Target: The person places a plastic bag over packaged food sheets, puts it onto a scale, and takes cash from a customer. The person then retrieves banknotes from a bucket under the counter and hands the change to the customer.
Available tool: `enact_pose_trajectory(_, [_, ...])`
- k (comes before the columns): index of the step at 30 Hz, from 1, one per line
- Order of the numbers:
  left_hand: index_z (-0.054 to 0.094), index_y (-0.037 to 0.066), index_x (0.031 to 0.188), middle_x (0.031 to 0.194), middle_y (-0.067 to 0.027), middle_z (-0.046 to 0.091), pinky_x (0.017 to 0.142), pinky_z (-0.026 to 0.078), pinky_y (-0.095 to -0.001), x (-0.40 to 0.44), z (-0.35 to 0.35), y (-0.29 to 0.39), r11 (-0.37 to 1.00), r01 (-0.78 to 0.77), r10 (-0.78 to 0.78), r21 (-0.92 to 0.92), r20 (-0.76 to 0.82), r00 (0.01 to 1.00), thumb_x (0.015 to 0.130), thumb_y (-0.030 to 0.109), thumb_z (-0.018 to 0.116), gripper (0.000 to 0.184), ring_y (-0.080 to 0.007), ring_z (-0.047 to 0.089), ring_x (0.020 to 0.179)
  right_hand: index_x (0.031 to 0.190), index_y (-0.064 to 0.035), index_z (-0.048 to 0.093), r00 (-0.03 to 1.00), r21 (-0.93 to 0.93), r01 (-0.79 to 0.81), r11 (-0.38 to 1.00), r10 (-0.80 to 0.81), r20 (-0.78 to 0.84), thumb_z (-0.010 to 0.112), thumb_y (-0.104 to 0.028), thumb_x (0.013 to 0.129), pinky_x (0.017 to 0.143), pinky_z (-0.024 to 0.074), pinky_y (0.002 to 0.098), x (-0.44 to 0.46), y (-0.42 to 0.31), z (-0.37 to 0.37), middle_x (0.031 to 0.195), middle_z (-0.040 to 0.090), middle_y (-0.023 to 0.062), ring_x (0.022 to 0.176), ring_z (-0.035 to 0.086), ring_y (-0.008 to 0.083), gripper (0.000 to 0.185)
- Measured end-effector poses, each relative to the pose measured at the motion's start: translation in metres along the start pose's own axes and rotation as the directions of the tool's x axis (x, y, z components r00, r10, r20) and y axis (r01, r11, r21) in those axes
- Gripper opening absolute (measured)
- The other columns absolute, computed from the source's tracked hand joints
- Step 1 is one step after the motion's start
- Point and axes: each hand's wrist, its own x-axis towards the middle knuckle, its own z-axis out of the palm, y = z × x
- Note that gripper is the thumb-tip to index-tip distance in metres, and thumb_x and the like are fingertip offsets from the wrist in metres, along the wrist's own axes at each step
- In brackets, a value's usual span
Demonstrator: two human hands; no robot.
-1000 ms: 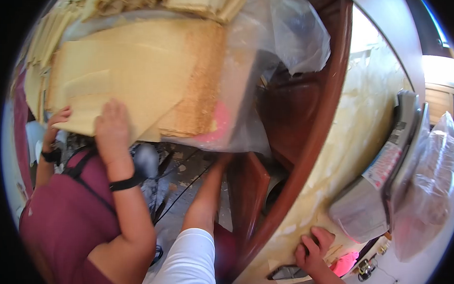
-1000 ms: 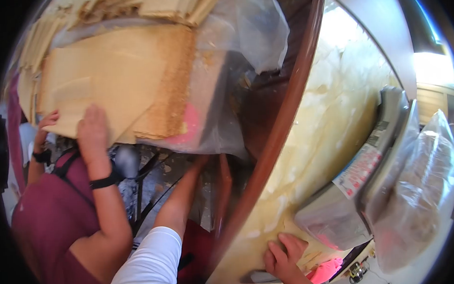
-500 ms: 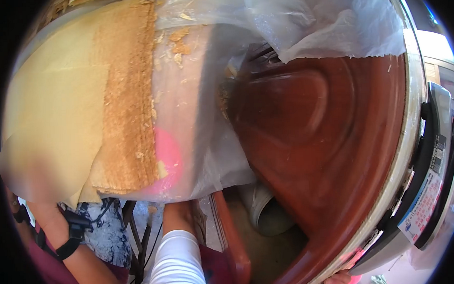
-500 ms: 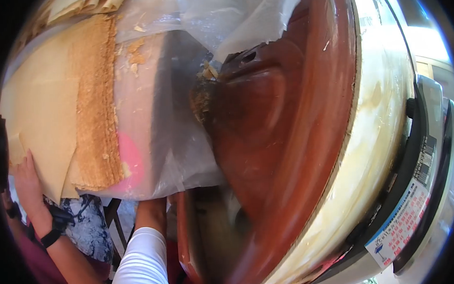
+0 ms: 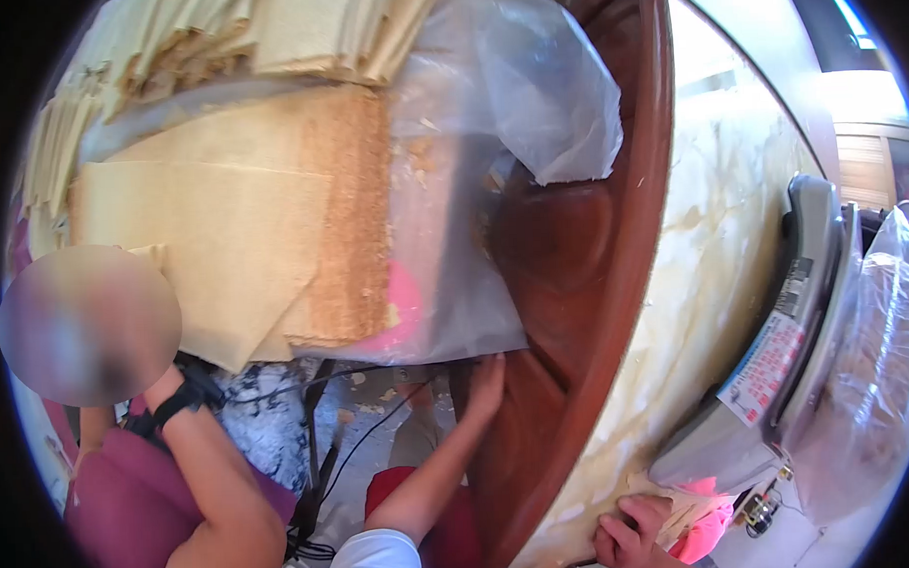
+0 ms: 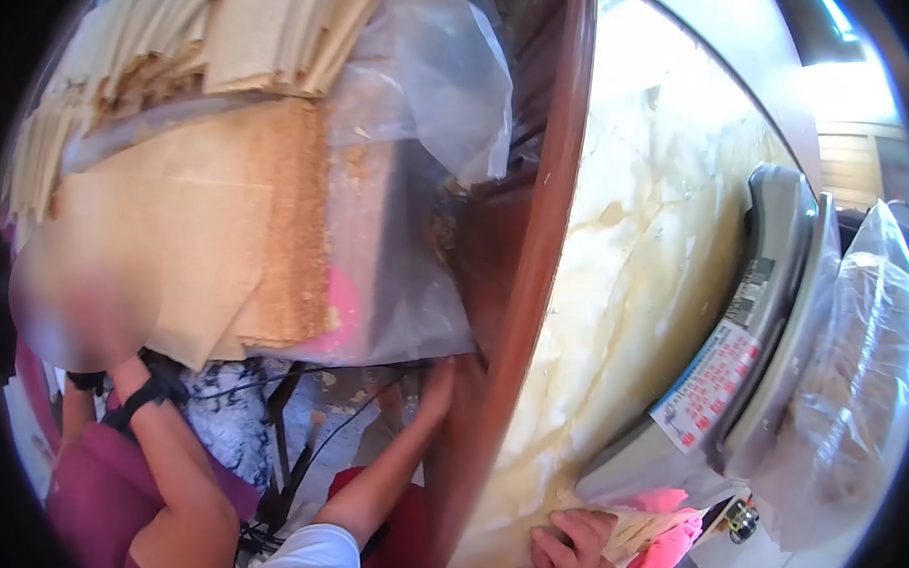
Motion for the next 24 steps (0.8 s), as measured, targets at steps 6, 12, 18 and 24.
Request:
enact_pose_trajectory(6, [0.031, 0.01, 0.141, 0.135, -0.0334, 0.035, 0.106, 0.028, -0.0464, 0.01, 0.0, -0.007, 0.998, -0.009, 0.009, 0.058, -0.004, 1.0, 0.093, 0.047, 0.036, 0.061, -0.0485, 0.034, 0.125, 0.1, -0.0092, 0.06, 0.997, 0.027, 0.005, 1.0, -0.004, -0.072, 0.062, -0.006, 0.071, 0.08, 0.0382, 0.0407, 0.004, -0.005, 0.0, 0.113, 0.053, 0.0139, 0.097, 0.051, 0.0307, 0.03])
enact_pose_trajectory(12, [0.02, 0.007, 0.144, 0.138, -0.0297, 0.033, 0.106, 0.031, -0.0427, -0.048, -0.074, 0.015, 0.99, 0.139, -0.134, -0.028, -0.507, 0.852, 0.083, 0.026, 0.064, 0.078, -0.0432, 0.034, 0.128, 0.1, -0.0081, 0.059, 0.995, -0.001, 0.04, 0.999, -0.04, -0.091, 0.062, -0.006, 0.073, 0.084, 0.0377, 0.0418, 0.001, -0.004, -0.001, 0.115, 0.054, 0.0142, 0.099, 0.051, 0.0318, 0.027])
enact_pose_trajectory(18, [0.026, 0.009, 0.141, 0.133, -0.0216, 0.044, 0.101, 0.037, -0.0398, -0.126, -0.168, -0.021, 0.972, 0.023, -0.202, -0.234, -0.782, 0.59, 0.08, 0.016, 0.064, 0.072, -0.0339, 0.046, 0.121, 0.103, -0.0069, 0.057, 0.986, -0.034, 0.056, 0.998, -0.06, -0.154, 0.059, -0.005, 0.076, 0.086, 0.0371, 0.0442, 0.004, -0.012, -0.006, 0.117, 0.053, 0.0151, 0.104, 0.051, 0.0329, 0.028])
enact_pose_trajectory(24, [0.047, 0.007, 0.127, 0.115, -0.0156, 0.06, 0.09, 0.045, -0.0387, -0.24, -0.153, -0.053, 0.99, 0.125, -0.142, -0.069, -0.592, 0.794, 0.083, 0.021, 0.06, 0.048, -0.0286, 0.057, 0.108, 0.104, -0.0072, 0.057, 0.97, -0.066, 0.091, 0.994, -0.103, -0.222, 0.059, -0.005, 0.075, 0.088, 0.0362, 0.0446, -0.003, -0.018, -0.006, 0.119, 0.052, 0.0147, 0.106, 0.05, 0.0337, 0.029])
